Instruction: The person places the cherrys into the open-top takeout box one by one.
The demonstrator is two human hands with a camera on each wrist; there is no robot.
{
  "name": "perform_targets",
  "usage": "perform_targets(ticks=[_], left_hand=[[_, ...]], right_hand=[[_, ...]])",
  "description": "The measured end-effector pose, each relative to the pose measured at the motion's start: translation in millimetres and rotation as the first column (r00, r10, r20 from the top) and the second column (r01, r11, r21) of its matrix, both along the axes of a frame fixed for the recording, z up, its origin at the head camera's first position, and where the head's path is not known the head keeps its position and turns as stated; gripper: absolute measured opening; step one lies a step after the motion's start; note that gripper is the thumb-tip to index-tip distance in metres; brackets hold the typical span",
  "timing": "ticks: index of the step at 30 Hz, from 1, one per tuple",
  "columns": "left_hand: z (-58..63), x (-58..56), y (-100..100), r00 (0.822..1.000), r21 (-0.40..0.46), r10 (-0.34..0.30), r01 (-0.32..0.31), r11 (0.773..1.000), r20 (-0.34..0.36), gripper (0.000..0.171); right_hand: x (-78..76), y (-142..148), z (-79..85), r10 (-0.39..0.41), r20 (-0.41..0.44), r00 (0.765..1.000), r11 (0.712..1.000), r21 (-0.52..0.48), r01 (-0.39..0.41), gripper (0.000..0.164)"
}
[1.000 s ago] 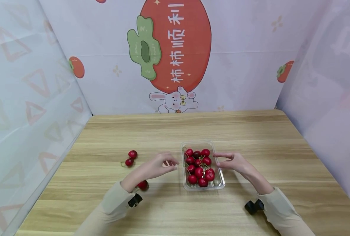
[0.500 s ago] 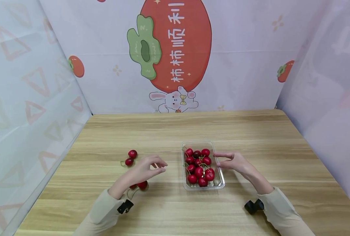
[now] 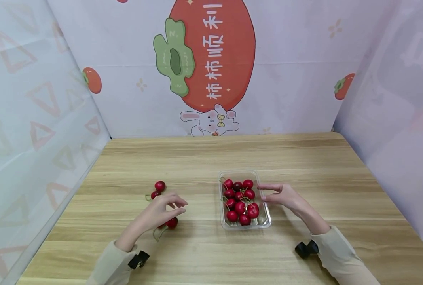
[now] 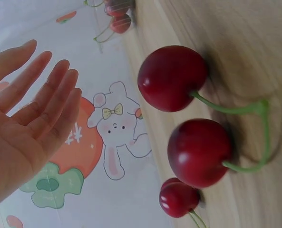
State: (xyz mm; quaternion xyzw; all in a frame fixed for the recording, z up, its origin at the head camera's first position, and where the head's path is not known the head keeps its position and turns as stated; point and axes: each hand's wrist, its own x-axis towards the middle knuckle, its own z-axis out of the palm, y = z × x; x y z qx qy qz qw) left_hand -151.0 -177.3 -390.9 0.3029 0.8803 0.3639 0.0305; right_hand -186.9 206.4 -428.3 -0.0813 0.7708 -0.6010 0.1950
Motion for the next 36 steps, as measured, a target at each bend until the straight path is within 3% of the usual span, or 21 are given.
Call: perform_targets(ticks=[13, 22, 25, 36], left_hand=[[-5.4, 16.6, -21, 0.994, -0.015, 0.088, -0.088, 0.996, 0.058, 0.016], [-11.6, 22.0, -30, 0.992, -0.049, 0.123, -0.123, 0.991, 0.004, 0.009], [-14.2, 23.5, -33, 0.989, -0.069, 0.146, -0.144, 0.987, 0.022, 0.008], [-19.7, 29.3, -43, 0.987, -0.072, 0.14, -0.135, 0.988, 0.072, 0.009]], right_hand=[[-0.3, 0, -0.2, 0.003, 0.01, 1.0, 1.0, -0.01, -0.003, 0.046], [0.0, 0, -0.4, 0.002, 0.008, 1.0, 1.0, -0.011, -0.002, 0.047], [0.0, 0, -0.5, 0.004, 0.005, 1.0, 1.0, -0.011, -0.004, 0.048], [0.4, 0, 0.6, 0.003, 0.003, 1.0, 1.0, 0.002, -0.003, 0.048]])
